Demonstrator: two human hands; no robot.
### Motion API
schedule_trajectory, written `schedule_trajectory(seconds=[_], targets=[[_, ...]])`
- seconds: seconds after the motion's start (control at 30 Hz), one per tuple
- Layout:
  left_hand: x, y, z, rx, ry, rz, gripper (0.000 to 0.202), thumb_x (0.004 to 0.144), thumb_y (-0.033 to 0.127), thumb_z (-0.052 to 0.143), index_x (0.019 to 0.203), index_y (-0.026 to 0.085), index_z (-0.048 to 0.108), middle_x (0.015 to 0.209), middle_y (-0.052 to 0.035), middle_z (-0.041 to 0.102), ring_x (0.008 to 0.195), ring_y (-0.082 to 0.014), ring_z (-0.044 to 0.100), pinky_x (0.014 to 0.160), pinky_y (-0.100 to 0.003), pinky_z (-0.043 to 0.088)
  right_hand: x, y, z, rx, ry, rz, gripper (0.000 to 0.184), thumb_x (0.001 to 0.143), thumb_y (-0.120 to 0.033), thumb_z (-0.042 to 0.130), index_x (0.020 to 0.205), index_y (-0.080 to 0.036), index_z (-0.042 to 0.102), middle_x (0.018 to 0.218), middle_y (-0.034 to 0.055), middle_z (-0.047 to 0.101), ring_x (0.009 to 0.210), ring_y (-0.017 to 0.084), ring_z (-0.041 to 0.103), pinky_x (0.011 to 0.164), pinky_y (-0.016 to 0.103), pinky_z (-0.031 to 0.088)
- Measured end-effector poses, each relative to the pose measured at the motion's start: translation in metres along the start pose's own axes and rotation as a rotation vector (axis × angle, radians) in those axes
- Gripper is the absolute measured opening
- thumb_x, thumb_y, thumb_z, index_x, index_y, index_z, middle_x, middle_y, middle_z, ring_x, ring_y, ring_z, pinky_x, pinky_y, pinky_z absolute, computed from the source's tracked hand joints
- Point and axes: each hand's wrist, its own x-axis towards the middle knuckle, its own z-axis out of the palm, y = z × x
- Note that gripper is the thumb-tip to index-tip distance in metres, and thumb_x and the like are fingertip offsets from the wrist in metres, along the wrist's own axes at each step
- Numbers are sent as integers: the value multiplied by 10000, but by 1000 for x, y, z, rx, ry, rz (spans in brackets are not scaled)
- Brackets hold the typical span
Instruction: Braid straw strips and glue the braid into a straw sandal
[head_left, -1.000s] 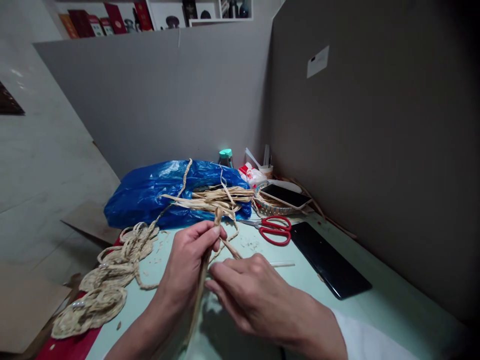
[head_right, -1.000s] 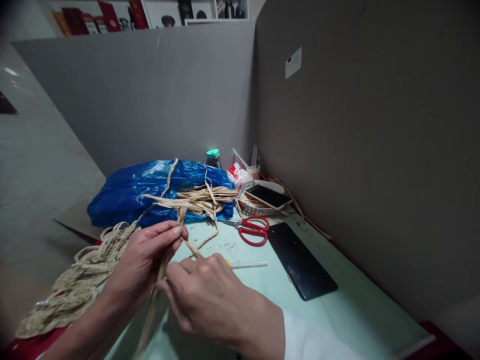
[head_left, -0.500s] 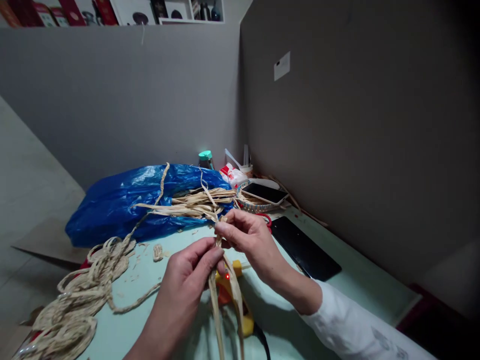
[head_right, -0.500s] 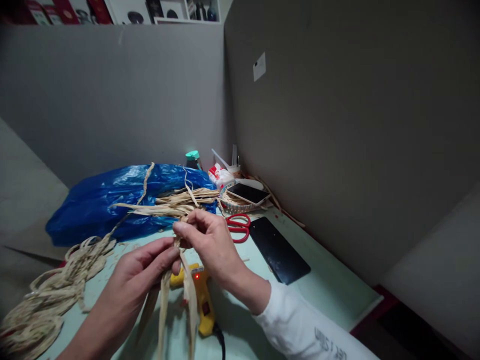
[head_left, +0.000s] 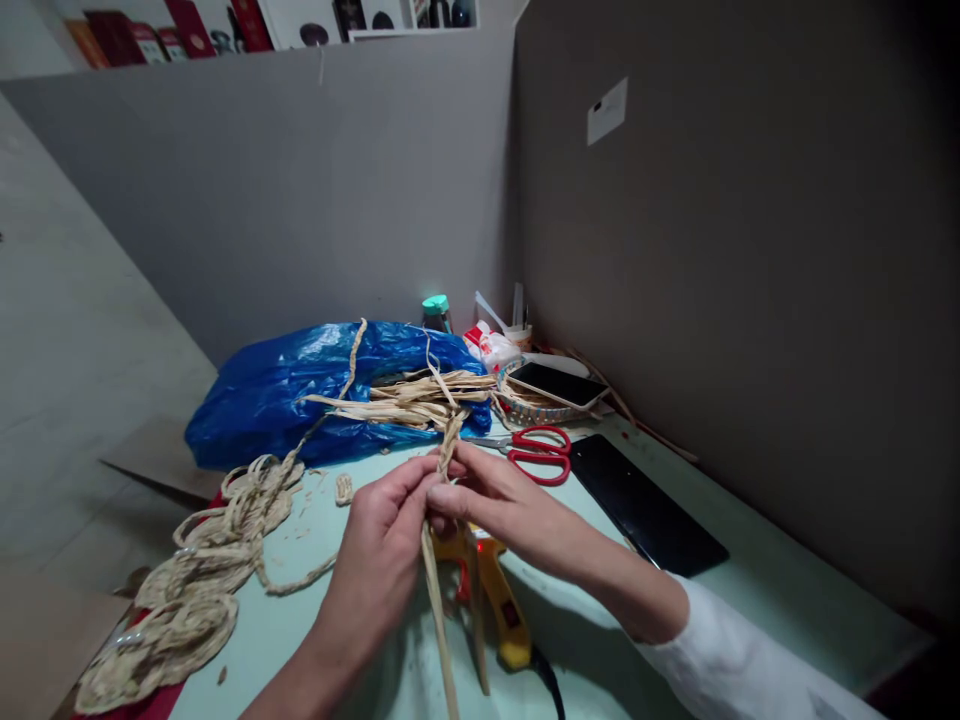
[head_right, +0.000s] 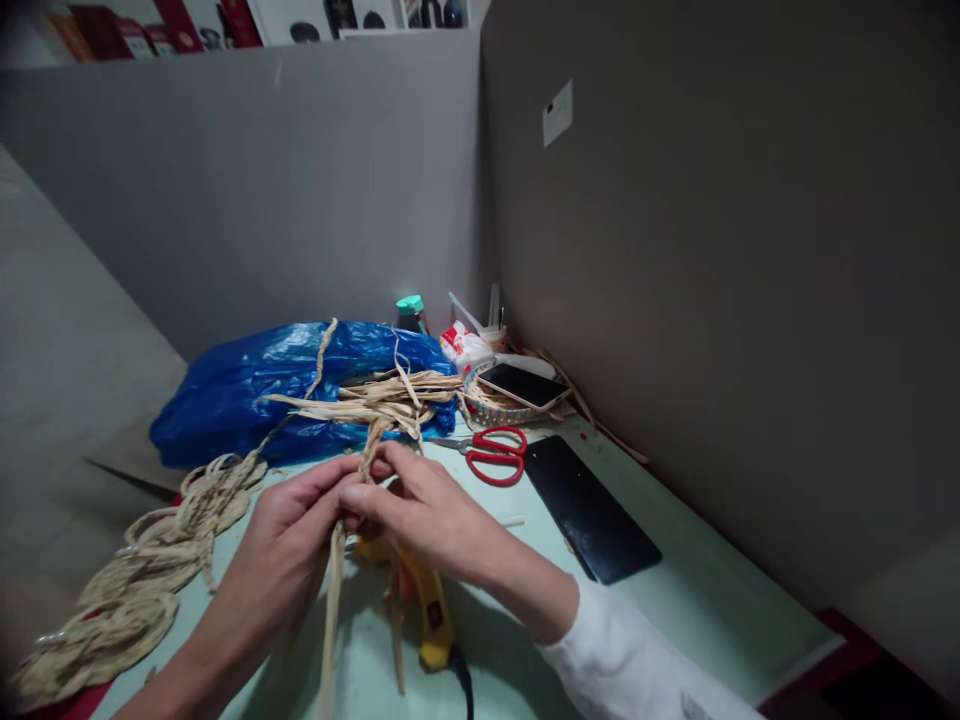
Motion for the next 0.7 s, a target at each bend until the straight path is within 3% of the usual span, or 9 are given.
schedule_trajectory(seconds=[0.17, 0.3, 0.4, 0.53, 0.7], targets=[[3, 1, -10, -45, -31, 6, 287, 909, 353, 502, 1163, 219, 483, 680, 37, 578, 702, -163, 573, 687, -257, 440, -2, -1, 4, -219, 34, -37, 202, 970, -323, 462, 817, -206, 524, 776, -20, 541, 710, 117, 483, 626, 223, 383], [3, 6, -19, 57, -107, 19, 322, 915, 360, 472, 1203, 226, 425, 771, 4, 659, 750, -182, 617, 689, -274, 444, 0, 2, 2, -241, 42, -105, 272, 951, -297, 484, 707, -183, 526, 711, -20, 511, 695, 120, 465, 644, 233, 363], [3, 10, -22, 342, -51, 107, 238, 915, 343, 477, 1122, 229, 515, 742, 8, 685, 674, -171, 614, 643, -265, 421, 0, 6, 1, -209, 109, -129, 279, 930, -290, 512, 679, -175, 553, 666, -25, 498, 660, 118, 452, 632, 241, 349], [0, 8, -20, 727, 100, 368, 174, 921, 273, 481, 843, 220, 627, 651, 16, 668, 552, -142, 586, 572, -249, 377, 0, 9, 4, -234, 236, -131, 379, 909, -316, 542, 558, -179, 506, 538, -46, 428, 549, 103, 390, 557, 247, 300], [-9, 3, -12, 1023, 227, 698, 229, 913, 179, 479, 724, 194, 606, 568, 9, 593, 486, -133, 548, 530, -259, 338, 1, 11, 6, -122, 260, -138, 313, 894, -280, 540, 620, -172, 645, 620, -11, 592, 546, 110, 490, 550, 241, 355]])
